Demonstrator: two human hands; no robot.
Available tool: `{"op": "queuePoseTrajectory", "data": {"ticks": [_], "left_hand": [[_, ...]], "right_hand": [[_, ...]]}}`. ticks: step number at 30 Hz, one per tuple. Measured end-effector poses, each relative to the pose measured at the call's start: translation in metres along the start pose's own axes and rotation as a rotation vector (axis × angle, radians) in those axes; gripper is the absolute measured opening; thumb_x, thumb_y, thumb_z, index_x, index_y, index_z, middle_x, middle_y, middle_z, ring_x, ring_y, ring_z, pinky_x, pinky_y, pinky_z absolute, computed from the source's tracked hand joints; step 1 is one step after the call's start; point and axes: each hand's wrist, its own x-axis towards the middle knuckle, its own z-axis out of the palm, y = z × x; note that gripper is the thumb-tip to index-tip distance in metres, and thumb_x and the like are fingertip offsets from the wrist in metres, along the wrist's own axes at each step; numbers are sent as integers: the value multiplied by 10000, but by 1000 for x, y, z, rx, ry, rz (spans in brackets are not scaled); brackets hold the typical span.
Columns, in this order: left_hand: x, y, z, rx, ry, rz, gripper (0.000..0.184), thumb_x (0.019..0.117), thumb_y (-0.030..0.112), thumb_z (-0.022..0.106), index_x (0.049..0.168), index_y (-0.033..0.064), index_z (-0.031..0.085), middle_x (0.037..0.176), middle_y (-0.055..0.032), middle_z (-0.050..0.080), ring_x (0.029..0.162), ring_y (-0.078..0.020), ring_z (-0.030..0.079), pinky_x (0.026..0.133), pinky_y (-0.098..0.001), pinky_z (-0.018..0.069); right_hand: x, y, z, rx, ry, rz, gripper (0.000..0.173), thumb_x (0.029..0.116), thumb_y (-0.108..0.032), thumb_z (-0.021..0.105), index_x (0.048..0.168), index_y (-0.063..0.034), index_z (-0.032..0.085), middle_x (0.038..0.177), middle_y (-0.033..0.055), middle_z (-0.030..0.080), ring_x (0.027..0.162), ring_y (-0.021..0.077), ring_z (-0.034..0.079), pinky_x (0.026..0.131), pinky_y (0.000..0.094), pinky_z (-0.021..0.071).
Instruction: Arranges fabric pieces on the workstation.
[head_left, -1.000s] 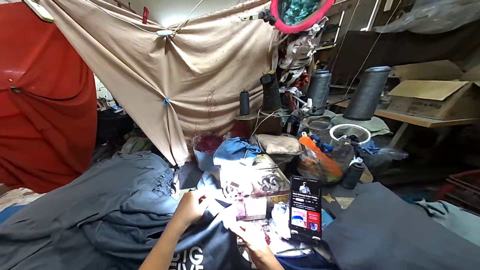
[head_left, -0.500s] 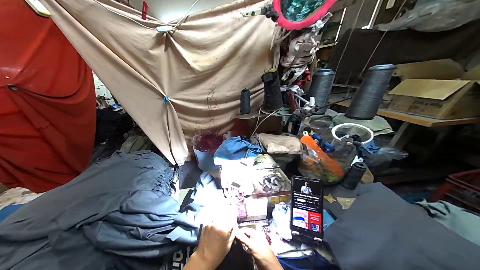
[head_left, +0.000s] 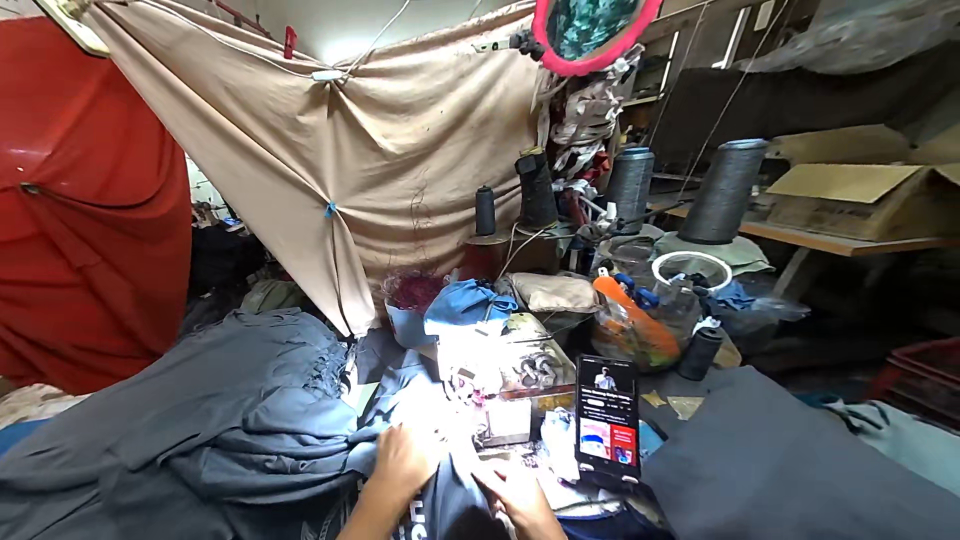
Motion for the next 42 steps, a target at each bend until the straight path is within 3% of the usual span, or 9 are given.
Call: {"op": "queuePoseTrajectory", "data": {"ticks": [2, 5, 7, 13, 19, 34, 38, 40, 42], "left_hand": [[-17, -33, 7, -38, 128, 63, 403, 1004, 399, 596, 1203, 80, 740, 1183, -184, 719, 1146, -372, 675, 980, -584, 510], [-27, -72, 43, -228, 620, 354, 302, 909, 337, 707, 813, 58, 768, 798, -85, 732, 826, -254, 715, 808, -474, 576], [-37, -67, 60, -384, 756, 445, 268, 895, 338, 739, 771, 102, 766, 764, -16, 719, 794, -139, 684, 808, -363, 561], [-40, -38, 118, -414, 737, 605, 141, 941, 305, 709, 965, 214, 813, 914, 19, 764, 880, -93, 702, 838, -318, 575], [-39, -34, 129, -421, 811, 699, 74, 915, 237, 741, 958, 228, 801, 890, 45, 722, 918, -67, 641, 879, -232, 511], [-41, -33, 131, -300, 900, 802, 121, 947, 286, 723, 992, 191, 784, 922, 25, 720, 970, -113, 630, 938, -259, 478], [-30, -34, 132, -17, 950, 581, 481, 820, 643, 698, 1156, 299, 677, 1199, 11, 702, 1172, -208, 608, 1055, -424, 430], [-19, -33, 126, 70, 921, 527, 529, 658, 399, 805, 1165, 259, 753, 1142, -91, 742, 1093, -345, 674, 981, -579, 485], [-14, -25, 112, 117, 806, 464, 555, 652, 118, 771, 1201, 197, 770, 1056, -144, 757, 1033, -422, 700, 932, -681, 483]], "right_hand": [[-25, 4, -7, 34, 1, 23, 121, 969, -72, 650, 920, 18, 716, 703, 12, 679, 582, 74, 634, 591, 273, 572], [-44, 11, -12, 136, 4, 77, 74, 975, -28, 633, 918, 6, 667, 736, 42, 712, 629, 130, 702, 643, 311, 622], [-47, 18, -13, 157, 13, 28, 65, 948, -33, 664, 903, 7, 688, 750, 43, 715, 656, 128, 702, 662, 309, 619], [-45, 17, 0, 176, 3, -50, 43, 894, -33, 709, 851, -32, 717, 741, -4, 702, 677, 54, 657, 657, 221, 559], [-50, 11, 5, 206, -2, -36, 79, 890, 22, 661, 835, -19, 699, 724, 16, 713, 661, 81, 682, 663, 240, 585], [-48, 9, 6, 165, 15, -78, 116, 930, -75, 701, 822, -34, 701, 738, 14, 713, 704, 76, 687, 725, 251, 588], [-48, -1, 7, 96, 10, -83, 124, 934, -47, 680, 814, -17, 687, 723, 28, 706, 688, 90, 685, 700, 266, 583], [-46, 3, 7, -26, 23, -119, 141, 926, -55, 679, 787, -32, 677, 714, 18, 717, 675, 78, 695, 682, 254, 580], [-43, 17, 9, -142, 43, -140, 168, 919, -68, 676, 754, -40, 670, 690, 3, 702, 647, 66, 687, 668, 249, 588]]}}
